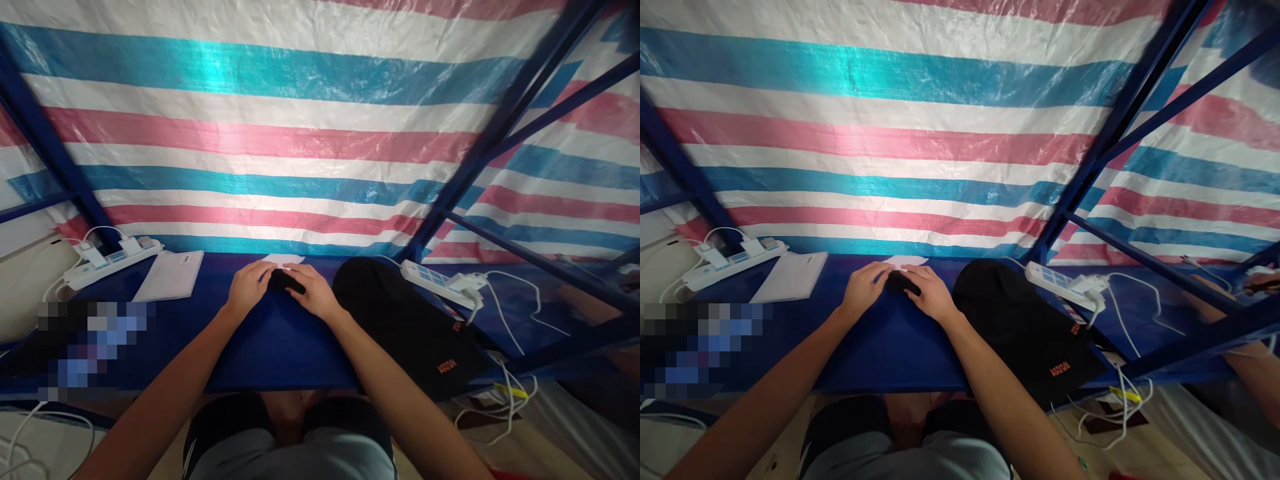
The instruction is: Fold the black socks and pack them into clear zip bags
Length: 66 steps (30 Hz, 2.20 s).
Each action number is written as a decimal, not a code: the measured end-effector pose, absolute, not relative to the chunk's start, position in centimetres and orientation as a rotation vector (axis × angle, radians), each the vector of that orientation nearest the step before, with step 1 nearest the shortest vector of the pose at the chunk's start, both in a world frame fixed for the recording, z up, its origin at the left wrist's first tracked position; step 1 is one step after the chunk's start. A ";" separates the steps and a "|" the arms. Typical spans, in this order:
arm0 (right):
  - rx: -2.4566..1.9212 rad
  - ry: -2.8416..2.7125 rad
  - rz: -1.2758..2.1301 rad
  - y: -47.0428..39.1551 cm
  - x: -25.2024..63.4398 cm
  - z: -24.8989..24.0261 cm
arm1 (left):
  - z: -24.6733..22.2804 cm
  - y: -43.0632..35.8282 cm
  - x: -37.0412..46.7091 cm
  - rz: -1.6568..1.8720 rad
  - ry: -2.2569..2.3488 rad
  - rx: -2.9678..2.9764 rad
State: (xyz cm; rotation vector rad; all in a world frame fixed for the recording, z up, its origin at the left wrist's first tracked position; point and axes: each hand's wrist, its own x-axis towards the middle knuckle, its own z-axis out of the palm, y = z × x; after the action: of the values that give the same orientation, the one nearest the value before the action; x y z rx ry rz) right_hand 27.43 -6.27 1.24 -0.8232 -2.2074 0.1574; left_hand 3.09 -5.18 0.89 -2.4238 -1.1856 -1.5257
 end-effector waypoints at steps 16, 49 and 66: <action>-0.878 -2.284 0.093 -6.8 27.1 1.4 | 1.4 -5.4 3.5 -1.450 -0.945 -2.565; -1.529 -2.059 -0.325 -4.6 30.3 1.6 | 2.0 -5.6 2.4 -1.365 -0.978 -2.534; -0.945 -1.789 1.086 -7.3 32.1 5.4 | 0.0 -2.9 1.0 -1.446 -1.536 -2.302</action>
State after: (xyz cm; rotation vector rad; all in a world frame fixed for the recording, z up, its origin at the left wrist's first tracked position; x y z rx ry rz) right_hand 32.09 -7.31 5.37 -0.9451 -1.7891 1.0860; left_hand 1.04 -2.91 -0.03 -2.3017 -1.5361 -1.4458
